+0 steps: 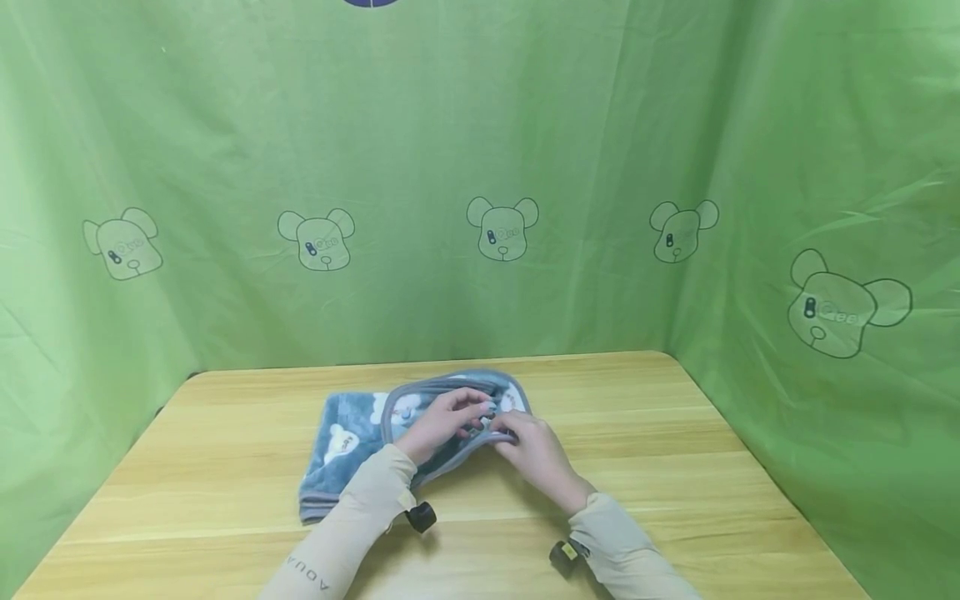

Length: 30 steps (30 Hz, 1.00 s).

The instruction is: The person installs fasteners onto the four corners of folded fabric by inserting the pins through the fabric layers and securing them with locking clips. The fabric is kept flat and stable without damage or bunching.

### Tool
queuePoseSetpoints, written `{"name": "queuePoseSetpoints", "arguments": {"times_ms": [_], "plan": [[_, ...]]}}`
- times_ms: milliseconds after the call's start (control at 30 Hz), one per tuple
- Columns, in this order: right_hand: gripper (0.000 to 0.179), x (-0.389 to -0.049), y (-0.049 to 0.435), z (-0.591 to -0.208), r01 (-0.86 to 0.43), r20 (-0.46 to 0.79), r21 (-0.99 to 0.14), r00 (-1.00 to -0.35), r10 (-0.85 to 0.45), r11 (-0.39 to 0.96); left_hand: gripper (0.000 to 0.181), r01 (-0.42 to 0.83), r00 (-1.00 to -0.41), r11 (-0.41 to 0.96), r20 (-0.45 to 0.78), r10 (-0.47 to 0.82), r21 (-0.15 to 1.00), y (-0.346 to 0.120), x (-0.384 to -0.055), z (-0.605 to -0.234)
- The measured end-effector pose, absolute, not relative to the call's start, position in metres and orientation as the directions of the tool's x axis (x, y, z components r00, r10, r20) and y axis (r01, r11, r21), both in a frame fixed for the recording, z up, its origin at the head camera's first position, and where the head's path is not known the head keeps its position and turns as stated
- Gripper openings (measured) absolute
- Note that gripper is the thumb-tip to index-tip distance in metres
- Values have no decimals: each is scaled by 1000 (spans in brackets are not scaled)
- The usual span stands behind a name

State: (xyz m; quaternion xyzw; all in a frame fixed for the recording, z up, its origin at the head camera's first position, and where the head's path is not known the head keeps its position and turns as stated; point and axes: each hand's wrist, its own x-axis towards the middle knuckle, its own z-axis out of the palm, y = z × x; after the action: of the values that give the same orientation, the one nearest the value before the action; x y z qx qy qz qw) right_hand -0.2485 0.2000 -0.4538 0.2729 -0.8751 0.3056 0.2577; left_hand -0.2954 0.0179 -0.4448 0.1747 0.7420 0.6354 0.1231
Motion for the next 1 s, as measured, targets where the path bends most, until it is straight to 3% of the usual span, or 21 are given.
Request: {"name": "queuePoseSetpoints", "arguments": {"times_ms": [1000], "plan": [[24,-252,203,-457,-709,662,-330,-645,-383,623,31,54,-896,144,-16,444,988,14,-298,-442]]}}
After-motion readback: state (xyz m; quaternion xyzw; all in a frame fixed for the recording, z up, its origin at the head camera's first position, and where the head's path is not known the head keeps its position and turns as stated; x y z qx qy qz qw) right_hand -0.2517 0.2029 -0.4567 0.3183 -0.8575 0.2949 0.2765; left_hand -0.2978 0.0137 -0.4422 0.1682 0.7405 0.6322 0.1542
